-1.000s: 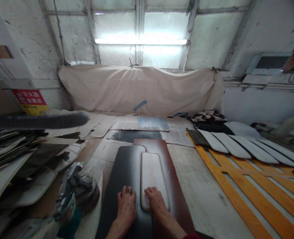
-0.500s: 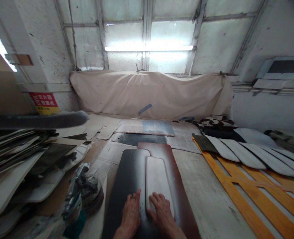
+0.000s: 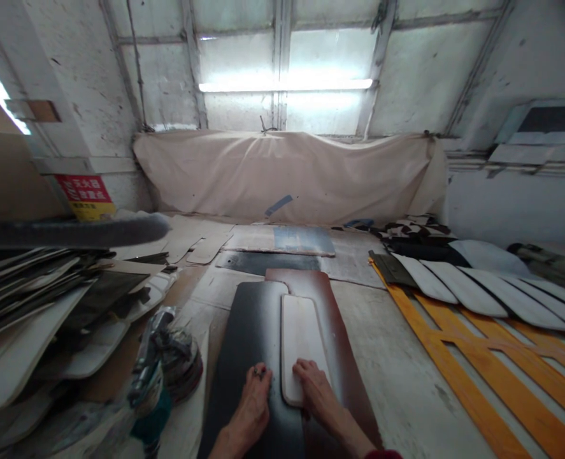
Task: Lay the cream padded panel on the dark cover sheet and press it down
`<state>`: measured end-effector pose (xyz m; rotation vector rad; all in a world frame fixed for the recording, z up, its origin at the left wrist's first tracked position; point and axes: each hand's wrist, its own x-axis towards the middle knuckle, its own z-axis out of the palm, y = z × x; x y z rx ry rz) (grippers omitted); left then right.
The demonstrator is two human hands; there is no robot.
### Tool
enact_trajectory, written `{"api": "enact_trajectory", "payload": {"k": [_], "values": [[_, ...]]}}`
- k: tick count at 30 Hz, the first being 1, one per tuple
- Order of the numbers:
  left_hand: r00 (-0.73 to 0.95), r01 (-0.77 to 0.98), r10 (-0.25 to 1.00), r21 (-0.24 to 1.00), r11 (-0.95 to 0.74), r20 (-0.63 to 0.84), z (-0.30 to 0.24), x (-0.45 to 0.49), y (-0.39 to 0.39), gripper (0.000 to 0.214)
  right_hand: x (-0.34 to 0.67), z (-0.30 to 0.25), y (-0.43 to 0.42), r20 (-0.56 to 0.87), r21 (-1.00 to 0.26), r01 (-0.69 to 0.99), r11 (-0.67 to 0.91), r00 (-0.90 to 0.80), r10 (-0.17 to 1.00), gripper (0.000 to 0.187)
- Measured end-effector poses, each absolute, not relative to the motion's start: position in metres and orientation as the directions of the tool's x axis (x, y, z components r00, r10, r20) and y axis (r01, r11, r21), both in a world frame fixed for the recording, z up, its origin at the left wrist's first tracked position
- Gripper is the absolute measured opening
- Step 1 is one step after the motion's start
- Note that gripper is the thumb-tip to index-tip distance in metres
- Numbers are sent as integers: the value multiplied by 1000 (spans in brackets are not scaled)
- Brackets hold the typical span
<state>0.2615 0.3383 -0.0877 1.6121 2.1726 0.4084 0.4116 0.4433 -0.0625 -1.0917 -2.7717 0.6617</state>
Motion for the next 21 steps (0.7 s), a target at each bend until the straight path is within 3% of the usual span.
{"api": "enact_trajectory", "payload": {"k": [7, 9, 12, 15, 18, 21], "values": [[-331, 634, 943, 749, 192, 38, -20, 270, 315, 57, 409, -70, 437, -38, -386, 613, 690, -758, 652, 39], [-177, 618, 982, 784, 55, 71, -3, 281, 298, 49, 409, -70, 436, -29, -352, 623, 698, -753, 657, 37], [93, 447, 992, 887, -118, 85, 15, 289, 260, 37, 405, -66, 432, -44, -232, 690, 686, -712, 701, 38], [184, 158, 983, 987, -34, 4, 38, 265, 209, 39, 396, -58, 416, -42, -180, 747, 639, -655, 754, 47], [29, -101, 997, 992, 80, -77, 60, 205, 155, 38, 379, -47, 379, 25, -235, 759, 607, -620, 785, 47], [-419, -12, 906, 998, 65, -65, 44, 127, 108, 43, 362, -38, 329, 101, -329, 720, 611, -616, 781, 44]]}}
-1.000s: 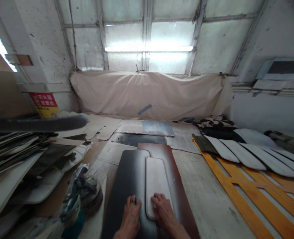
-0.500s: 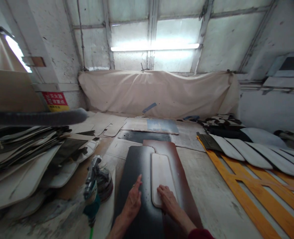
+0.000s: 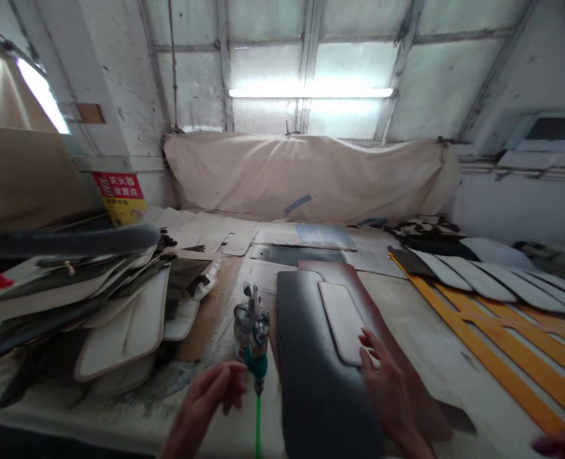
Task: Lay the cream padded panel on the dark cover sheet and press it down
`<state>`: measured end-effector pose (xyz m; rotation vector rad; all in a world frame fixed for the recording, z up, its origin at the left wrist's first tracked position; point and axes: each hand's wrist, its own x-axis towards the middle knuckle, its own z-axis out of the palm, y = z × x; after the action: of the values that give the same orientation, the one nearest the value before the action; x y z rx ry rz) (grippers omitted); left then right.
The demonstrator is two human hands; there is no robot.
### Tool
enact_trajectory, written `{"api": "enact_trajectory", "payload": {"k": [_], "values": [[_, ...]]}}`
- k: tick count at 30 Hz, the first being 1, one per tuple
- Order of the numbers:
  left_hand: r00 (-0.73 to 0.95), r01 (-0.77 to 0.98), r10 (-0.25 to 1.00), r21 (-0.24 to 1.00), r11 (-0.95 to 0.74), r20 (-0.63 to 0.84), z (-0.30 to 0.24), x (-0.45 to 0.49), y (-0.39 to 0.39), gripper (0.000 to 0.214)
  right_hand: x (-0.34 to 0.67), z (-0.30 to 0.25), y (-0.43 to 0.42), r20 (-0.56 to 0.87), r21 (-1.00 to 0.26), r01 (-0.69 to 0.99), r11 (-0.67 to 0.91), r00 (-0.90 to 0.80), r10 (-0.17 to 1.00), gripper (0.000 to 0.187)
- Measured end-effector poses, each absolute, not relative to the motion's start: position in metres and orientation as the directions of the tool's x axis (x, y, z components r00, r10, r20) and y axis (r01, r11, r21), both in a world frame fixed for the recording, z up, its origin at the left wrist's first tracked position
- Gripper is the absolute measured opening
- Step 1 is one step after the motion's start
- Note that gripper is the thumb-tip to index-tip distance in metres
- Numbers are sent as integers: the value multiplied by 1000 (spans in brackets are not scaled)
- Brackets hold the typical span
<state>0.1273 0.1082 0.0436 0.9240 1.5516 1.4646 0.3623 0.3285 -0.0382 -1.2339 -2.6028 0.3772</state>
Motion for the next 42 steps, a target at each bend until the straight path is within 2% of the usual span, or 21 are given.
{"api": "enact_trajectory", "payload": {"k": [2, 4, 7, 9, 11, 13, 15, 19, 23, 26, 29, 33, 39, 41, 42], "values": [[-577, 229, 815, 947, 224, -53, 1, 75, 84, 44, 360, -32, 300, 142, -395, 695, 601, -600, 788, 42], [-666, 456, 743, 826, 331, 70, -58, 26, 67, 39, 370, -23, 280, 167, -427, 698, 576, -565, 808, 41], [-504, 801, 792, 530, 280, 344, -138, -27, 55, 34, 402, 3, 263, 178, -521, 660, 541, -535, 826, 37], [-431, 890, 784, 353, 289, 447, -166, -40, 52, 36, 420, 24, 258, 163, -675, 526, 518, -579, 799, 34], [-400, 917, 774, 225, 331, 492, -171, -36, 49, 39, 420, 40, 254, 142, -825, 336, 455, -656, 741, 31], [-406, 911, 781, 136, 390, 475, -159, -22, 47, 40, 397, 45, 250, 145, -909, 177, 378, -715, 684, 31], [-423, 900, 811, 79, 430, 404, -140, -9, 48, 45, 356, 36, 246, 165, -939, 84, 334, -740, 652, 37], [-395, 916, 858, 65, 397, 329, -117, -8, 52, 45, 269, 3, 234, 195, -968, -47, 246, -755, 625, 62], [-427, 899, 825, 80, 430, 371, -115, -18, 54, 41, 215, -23, 224, 245, -967, -132, 216, -713, 657, 59], [-452, 883, 794, 79, 462, 407, -117, -18, 53, 43, 192, -33, 217, 206, -970, -17, 244, -595, 777, 58], [-446, 887, 792, 88, 453, 418, -115, -15, 51, 44, 179, -34, 212, 128, -966, 127, 224, -519, 845, 43], [-431, 900, 794, 135, 415, 428, -112, -16, 52, 45, 174, -10, 217, 106, -941, 235, 242, -475, 874, 36], [-414, 910, 811, 157, 384, 414, -104, -16, 54, 43, 199, 28, 207, 60, -874, 403, 271, -463, 885, 55], [-402, 915, 825, 149, 375, 396, -102, -15, 55, 45, 219, 17, 173, 25, -850, 458, 262, -460, 888, 48], [-396, 918, 833, 149, 367, 387, -102, -14, 56, 45, 230, 9, 150, 3, -834, 491, 254, -455, 890, 37]]}}
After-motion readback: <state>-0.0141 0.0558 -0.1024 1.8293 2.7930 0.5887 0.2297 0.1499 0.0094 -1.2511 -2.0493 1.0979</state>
